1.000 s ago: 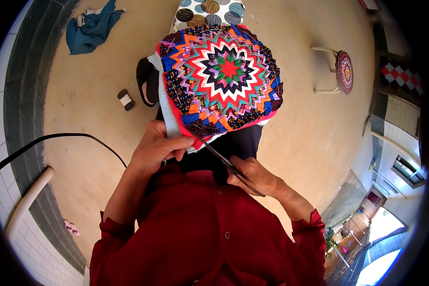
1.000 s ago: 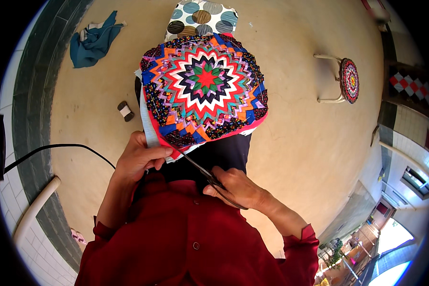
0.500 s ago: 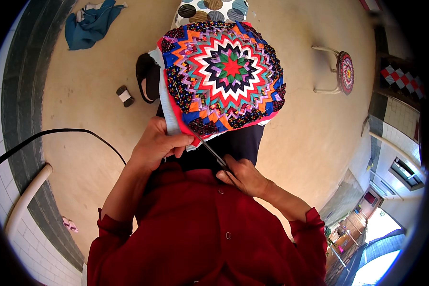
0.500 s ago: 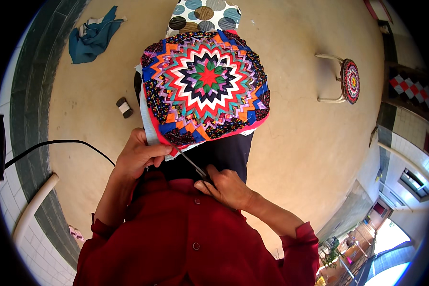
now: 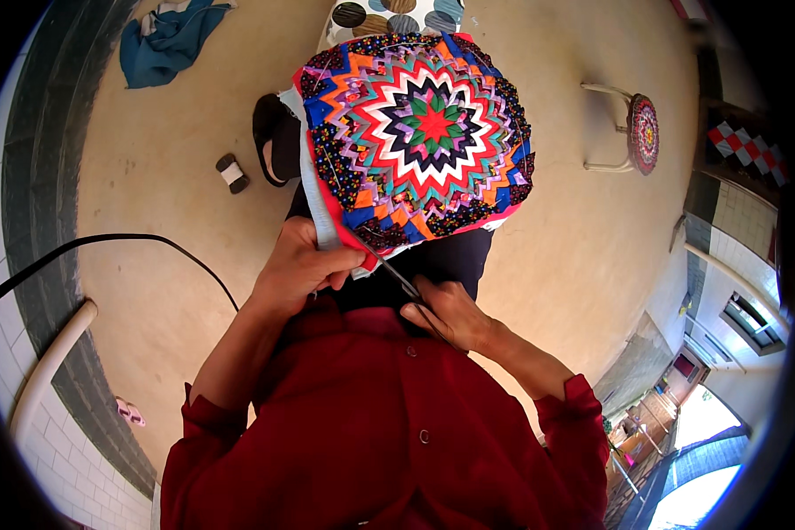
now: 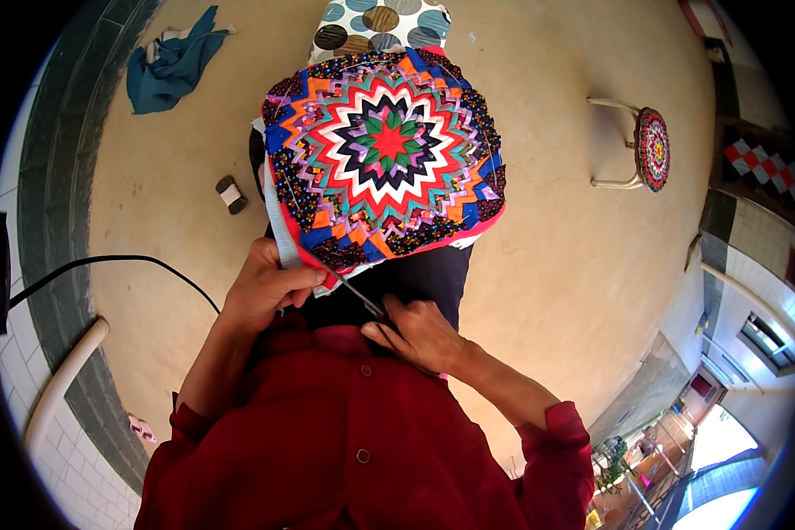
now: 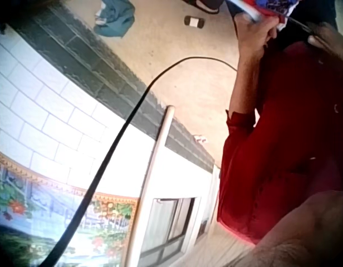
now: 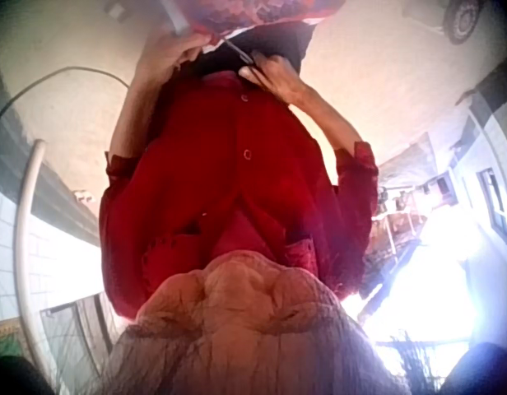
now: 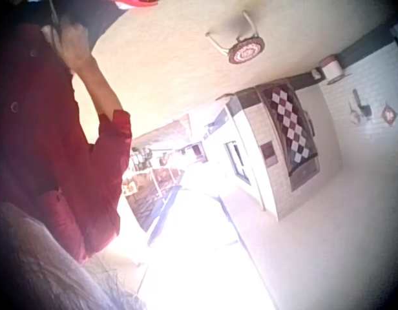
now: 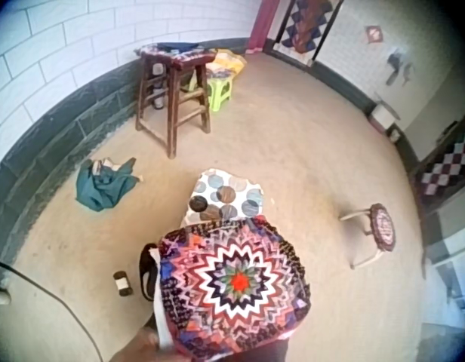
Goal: The person trims the edges of a colorful patterned fabric square using scissors, rotating the fabric by hand to cut around its perimeter.
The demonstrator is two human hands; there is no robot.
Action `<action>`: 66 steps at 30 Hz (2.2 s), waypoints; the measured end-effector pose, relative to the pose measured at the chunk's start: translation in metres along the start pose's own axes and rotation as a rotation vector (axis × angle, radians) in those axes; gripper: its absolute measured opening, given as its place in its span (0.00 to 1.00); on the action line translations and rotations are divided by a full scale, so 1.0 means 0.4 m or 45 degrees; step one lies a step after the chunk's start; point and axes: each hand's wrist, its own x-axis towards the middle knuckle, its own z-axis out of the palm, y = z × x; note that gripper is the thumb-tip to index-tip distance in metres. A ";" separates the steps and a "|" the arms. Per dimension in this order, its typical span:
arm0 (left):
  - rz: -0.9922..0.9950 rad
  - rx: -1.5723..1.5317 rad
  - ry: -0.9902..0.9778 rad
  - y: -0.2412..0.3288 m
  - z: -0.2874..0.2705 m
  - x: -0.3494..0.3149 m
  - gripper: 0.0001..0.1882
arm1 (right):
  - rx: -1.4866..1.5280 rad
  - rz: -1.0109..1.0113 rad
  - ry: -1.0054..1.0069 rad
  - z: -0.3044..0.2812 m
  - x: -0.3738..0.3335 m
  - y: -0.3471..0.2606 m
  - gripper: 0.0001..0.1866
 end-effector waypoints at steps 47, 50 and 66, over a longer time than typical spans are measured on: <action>0.085 -0.045 -0.010 -0.019 -0.015 0.018 0.08 | 0.070 0.122 -0.120 -0.016 0.044 -0.032 0.26; 0.074 -0.033 -0.018 -0.022 -0.019 0.019 0.08 | 0.042 0.098 -0.107 -0.010 0.043 -0.035 0.27; 0.095 -0.076 0.009 -0.031 -0.024 0.021 0.07 | 0.177 0.129 -0.094 0.000 0.067 -0.020 0.25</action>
